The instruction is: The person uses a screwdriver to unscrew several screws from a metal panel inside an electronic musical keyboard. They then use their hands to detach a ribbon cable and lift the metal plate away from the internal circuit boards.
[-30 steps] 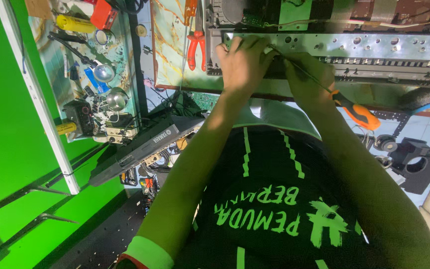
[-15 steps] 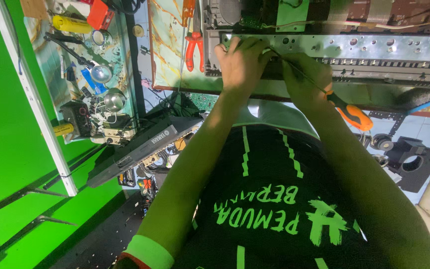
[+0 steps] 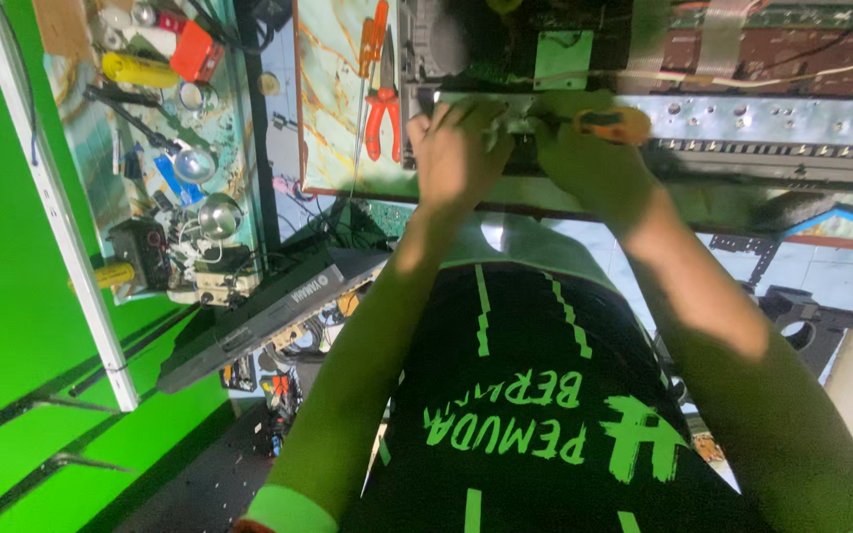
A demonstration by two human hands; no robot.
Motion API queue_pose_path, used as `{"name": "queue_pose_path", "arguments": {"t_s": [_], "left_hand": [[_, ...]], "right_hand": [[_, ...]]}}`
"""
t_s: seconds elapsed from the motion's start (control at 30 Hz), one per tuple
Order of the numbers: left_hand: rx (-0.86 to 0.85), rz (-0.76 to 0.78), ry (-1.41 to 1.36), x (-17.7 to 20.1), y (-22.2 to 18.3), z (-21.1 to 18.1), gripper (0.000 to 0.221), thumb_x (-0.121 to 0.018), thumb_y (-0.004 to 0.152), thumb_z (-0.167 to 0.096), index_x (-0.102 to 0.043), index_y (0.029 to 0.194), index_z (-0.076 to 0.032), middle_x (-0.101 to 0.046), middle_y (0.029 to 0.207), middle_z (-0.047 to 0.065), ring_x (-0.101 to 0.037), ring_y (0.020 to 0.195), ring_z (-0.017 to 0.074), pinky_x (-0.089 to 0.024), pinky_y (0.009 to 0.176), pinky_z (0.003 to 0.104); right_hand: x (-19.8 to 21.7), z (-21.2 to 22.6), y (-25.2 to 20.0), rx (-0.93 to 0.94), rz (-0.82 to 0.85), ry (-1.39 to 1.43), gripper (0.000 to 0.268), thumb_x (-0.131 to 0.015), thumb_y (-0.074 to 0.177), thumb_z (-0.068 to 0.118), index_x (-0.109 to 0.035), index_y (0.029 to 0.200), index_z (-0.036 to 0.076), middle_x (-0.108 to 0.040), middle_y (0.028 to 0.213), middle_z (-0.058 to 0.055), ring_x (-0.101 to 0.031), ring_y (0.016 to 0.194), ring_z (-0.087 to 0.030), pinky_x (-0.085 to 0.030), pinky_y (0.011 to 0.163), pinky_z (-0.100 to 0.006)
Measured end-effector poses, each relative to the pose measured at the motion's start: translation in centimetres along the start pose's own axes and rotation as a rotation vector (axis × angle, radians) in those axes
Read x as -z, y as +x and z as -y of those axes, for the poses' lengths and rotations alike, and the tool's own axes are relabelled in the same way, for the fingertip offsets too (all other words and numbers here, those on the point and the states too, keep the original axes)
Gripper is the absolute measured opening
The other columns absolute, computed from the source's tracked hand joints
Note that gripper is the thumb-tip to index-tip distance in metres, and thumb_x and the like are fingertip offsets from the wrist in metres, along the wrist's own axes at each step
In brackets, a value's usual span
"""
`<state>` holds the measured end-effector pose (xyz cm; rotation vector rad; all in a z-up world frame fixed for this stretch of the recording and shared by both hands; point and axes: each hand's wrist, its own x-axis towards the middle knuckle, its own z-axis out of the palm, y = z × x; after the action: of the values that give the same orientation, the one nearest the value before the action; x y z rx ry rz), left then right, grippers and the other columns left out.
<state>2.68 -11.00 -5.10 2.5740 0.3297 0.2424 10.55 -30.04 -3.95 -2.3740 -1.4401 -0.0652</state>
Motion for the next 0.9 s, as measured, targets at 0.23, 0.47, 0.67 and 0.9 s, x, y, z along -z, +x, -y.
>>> {"name": "queue_pose_path", "arguments": {"t_s": [0.23, 0.47, 0.67, 0.9], "left_hand": [[-0.297, 0.002, -0.43, 8.9, 0.9, -3.1, 0.043, -0.065, 0.099, -0.008, -0.061, 0.141, -0.009, -0.066, 0.137, 0.014, -0.061, 0.128, 0.0302, -0.048, 0.114, 0.042], [-0.355, 0.27, -0.59, 11.2, 4.1, -4.2, 0.038, -0.072, 0.105, -0.024, -0.062, 0.138, -0.008, -0.071, 0.128, 0.015, -0.071, 0.12, 0.0303, -0.056, 0.104, 0.037], [-0.35, 0.383, -0.703, 10.5, 4.8, -3.0, 0.036, -0.075, 0.099, -0.02, -0.067, 0.132, -0.007, -0.076, 0.114, 0.017, -0.078, 0.102, 0.0255, -0.06, 0.089, 0.035], [-0.434, 0.419, -0.874, 10.1, 5.2, -1.6, 0.033, -0.072, 0.1, -0.019, -0.068, 0.131, -0.008, -0.077, 0.12, 0.011, -0.078, 0.107, 0.0185, -0.063, 0.095, 0.032]], "right_hand": [[0.2, 0.7, 3.2, -0.276, 0.024, 0.79, 0.016, -0.062, 0.096, 0.002, -0.063, 0.112, 0.004, -0.067, 0.097, -0.008, -0.067, 0.092, -0.019, -0.052, 0.081, -0.028], [0.4, 1.2, 4.3, 0.007, 0.128, 0.004, 0.04, -0.06, 0.073, -0.004, -0.068, 0.11, 0.008, -0.073, 0.113, -0.012, -0.068, 0.109, -0.032, -0.056, 0.092, -0.041], [5.9, 4.5, 3.8, -0.55, -0.028, 0.443, 0.029, -0.059, 0.092, -0.002, -0.066, 0.12, -0.001, -0.07, 0.105, -0.025, -0.068, 0.099, -0.043, -0.055, 0.084, -0.045], [14.9, 12.4, 5.2, -0.662, -0.284, 0.3, 0.008, -0.066, 0.101, 0.004, -0.065, 0.106, -0.001, -0.068, 0.083, -0.019, -0.071, 0.076, -0.032, -0.055, 0.072, -0.04]]}}
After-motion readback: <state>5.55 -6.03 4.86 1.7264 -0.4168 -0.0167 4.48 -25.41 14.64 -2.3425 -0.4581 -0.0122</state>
